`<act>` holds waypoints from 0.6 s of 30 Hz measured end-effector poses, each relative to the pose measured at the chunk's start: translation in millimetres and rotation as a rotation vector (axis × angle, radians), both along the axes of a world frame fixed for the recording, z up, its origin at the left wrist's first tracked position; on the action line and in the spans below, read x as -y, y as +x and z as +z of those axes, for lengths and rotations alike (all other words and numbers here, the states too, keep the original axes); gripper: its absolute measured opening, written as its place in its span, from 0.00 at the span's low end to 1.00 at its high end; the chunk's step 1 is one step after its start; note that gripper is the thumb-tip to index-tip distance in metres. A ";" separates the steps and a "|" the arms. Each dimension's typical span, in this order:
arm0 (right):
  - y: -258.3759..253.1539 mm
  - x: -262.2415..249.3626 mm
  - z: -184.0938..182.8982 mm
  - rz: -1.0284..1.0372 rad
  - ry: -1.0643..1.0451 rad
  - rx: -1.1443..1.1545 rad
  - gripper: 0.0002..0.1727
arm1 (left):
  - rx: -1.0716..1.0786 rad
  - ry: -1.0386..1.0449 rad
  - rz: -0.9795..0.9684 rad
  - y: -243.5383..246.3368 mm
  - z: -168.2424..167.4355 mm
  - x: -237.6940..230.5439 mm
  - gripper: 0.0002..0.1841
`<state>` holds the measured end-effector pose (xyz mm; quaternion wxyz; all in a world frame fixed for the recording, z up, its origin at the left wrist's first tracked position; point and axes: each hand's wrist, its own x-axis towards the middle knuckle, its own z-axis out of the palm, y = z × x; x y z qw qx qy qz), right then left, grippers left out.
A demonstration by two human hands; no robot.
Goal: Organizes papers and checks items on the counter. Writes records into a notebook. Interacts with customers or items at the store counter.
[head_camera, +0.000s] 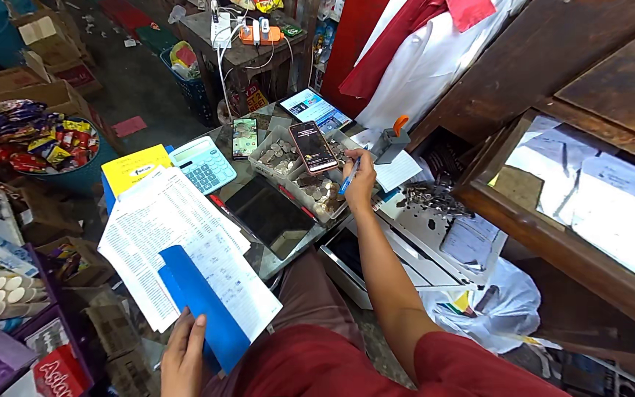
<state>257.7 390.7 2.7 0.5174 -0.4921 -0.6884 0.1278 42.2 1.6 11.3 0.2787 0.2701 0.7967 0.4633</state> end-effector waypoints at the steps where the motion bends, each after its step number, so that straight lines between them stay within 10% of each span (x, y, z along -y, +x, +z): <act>1: -0.2 0.0 0.2 0.002 -0.002 -0.004 0.14 | -0.002 0.001 0.002 -0.1 -0.5 0.0 0.23; 18: 0.7 1.4 2.0 0.011 -0.013 -0.003 0.14 | -0.033 0.006 0.007 0.0 -3.4 0.3 0.23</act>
